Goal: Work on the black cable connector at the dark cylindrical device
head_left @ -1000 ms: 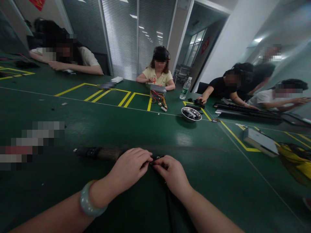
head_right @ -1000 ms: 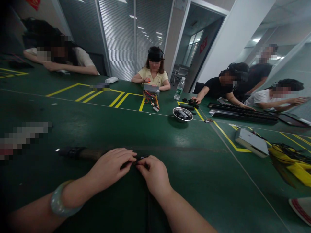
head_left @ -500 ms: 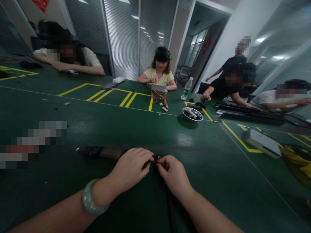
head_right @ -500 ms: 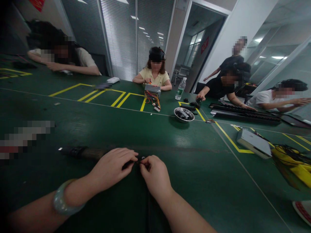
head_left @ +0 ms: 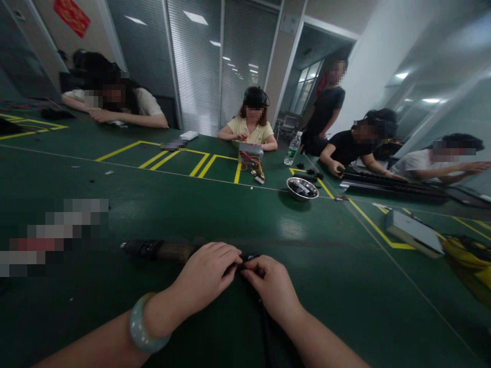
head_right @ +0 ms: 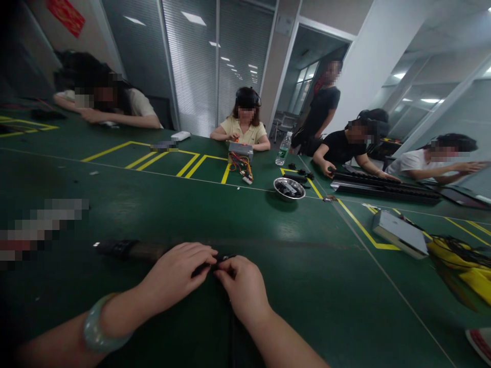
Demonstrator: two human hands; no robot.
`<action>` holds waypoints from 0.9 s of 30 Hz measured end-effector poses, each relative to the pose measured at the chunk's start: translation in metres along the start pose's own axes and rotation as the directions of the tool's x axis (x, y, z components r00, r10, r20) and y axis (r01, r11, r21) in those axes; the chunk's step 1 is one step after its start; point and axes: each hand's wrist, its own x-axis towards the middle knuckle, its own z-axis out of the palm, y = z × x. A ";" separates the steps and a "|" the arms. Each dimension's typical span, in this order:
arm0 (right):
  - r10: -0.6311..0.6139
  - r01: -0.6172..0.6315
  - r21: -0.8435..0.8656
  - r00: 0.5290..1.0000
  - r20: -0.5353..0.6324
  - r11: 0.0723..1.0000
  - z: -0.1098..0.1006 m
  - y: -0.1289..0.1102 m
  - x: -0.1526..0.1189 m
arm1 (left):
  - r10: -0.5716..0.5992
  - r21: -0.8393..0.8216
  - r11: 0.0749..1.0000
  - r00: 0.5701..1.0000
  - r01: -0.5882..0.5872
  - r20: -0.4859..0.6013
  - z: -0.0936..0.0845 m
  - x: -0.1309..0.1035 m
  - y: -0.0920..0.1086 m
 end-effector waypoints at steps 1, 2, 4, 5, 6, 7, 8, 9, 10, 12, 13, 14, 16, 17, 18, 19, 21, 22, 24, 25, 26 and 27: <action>0.002 -0.002 -0.005 1.000 -0.001 1.000 0.000 0.000 0.000 | 0.001 -0.001 1.000 1.000 -0.001 -0.002 0.000 0.000 0.000; 0.002 -0.002 -0.008 1.000 -0.001 1.000 0.000 -0.001 0.000 | 0.001 -0.002 1.000 1.000 -0.001 -0.003 0.000 0.000 0.001; -0.006 0.006 -0.008 1.000 -0.005 1.000 -0.001 -0.001 0.000 | 0.002 -0.004 1.000 1.000 -0.002 -0.006 0.000 0.000 0.001; -0.014 0.014 -0.008 1.000 -0.006 1.000 0.000 -0.001 0.000 | 0.002 -0.005 1.000 1.000 -0.002 -0.008 0.000 0.000 0.001; -0.021 0.021 -0.010 1.000 -0.008 1.000 0.000 -0.001 0.000 | 0.004 -0.006 1.000 1.000 -0.004 -0.012 0.000 -0.001 0.001; -0.026 0.026 -0.013 1.000 -0.008 1.000 0.001 0.000 0.000 | 0.007 -0.008 1.000 1.000 -0.007 -0.015 0.000 -0.001 0.001; -0.029 0.029 -0.017 1.000 -0.011 0.999 0.001 0.000 0.000 | 0.010 -0.009 1.000 1.000 -0.010 -0.019 0.001 -0.001 0.002; -0.031 0.031 -0.022 0.999 -0.015 0.999 0.002 0.001 0.000 | 0.014 -0.011 1.000 1.000 -0.014 -0.022 0.001 -0.002 0.002; -0.033 0.033 -0.026 0.999 -0.018 0.999 0.002 0.002 0.000 | 0.016 -0.012 1.000 1.000 -0.016 -0.024 0.001 -0.002 0.002; -0.038 0.038 -0.027 0.999 -0.023 0.999 0.003 0.003 0.000 | 0.017 -0.014 1.000 0.999 -0.018 -0.027 0.001 -0.003 0.002; -0.041 0.040 -0.026 0.999 -0.022 0.999 0.004 0.004 -0.001 | 0.017 -0.014 1.000 0.999 -0.017 -0.027 0.001 -0.003 0.002; -0.041 0.041 -0.023 0.999 -0.024 0.999 0.004 0.004 -0.001 | 0.017 -0.013 1.000 0.999 -0.017 -0.027 0.002 -0.004 0.002; -0.041 0.040 -0.020 0.999 -0.030 0.999 0.004 0.005 -0.001 | 0.017 -0.008 1.000 0.999 -0.017 -0.033 0.002 -0.004 0.003; -0.041 0.040 -0.022 0.999 -0.034 0.999 0.004 0.005 -0.001 | 0.021 -0.004 1.000 0.999 -0.021 -0.038 0.003 -0.004 0.003; -0.043 0.042 -0.026 0.998 -0.039 0.999 0.005 0.005 0.000 | 0.027 0.001 1.000 0.999 -0.027 -0.045 0.003 -0.005 0.003; -0.046 0.045 -0.030 0.998 -0.042 0.999 0.005 0.005 0.000 | 0.036 0.007 0.999 0.998 -0.036 -0.052 0.004 -0.005 0.003; -0.053 0.051 -0.038 0.998 -0.045 0.998 0.004 0.003 0.000 | 0.055 0.015 0.998 0.996 -0.054 -0.065 0.005 -0.005 0.002; -0.054 0.052 -0.041 0.998 -0.046 0.998 0.003 0.002 0.000 | 0.061 0.017 0.998 0.996 -0.060 -0.066 0.005 -0.005 0.002; -0.049 0.047 -0.049 0.998 -0.043 0.998 0.002 0.000 0.000 | 0.059 0.018 0.998 0.996 -0.058 -0.062 0.005 -0.006 0.002; -0.047 0.044 -0.056 0.998 -0.042 0.997 0.002 -0.001 0.000 | 0.056 0.018 0.998 0.997 -0.055 -0.057 0.004 -0.006 0.002; -0.045 0.042 -0.065 0.998 -0.044 0.997 0.001 -0.002 0.000 | 0.052 0.017 0.999 0.997 -0.051 -0.054 0.004 -0.006 0.002; -0.045 0.041 -0.073 0.998 -0.046 0.997 0.001 -0.002 -0.001 | 0.049 0.017 0.999 0.998 -0.048 -0.051 0.004 -0.006 0.002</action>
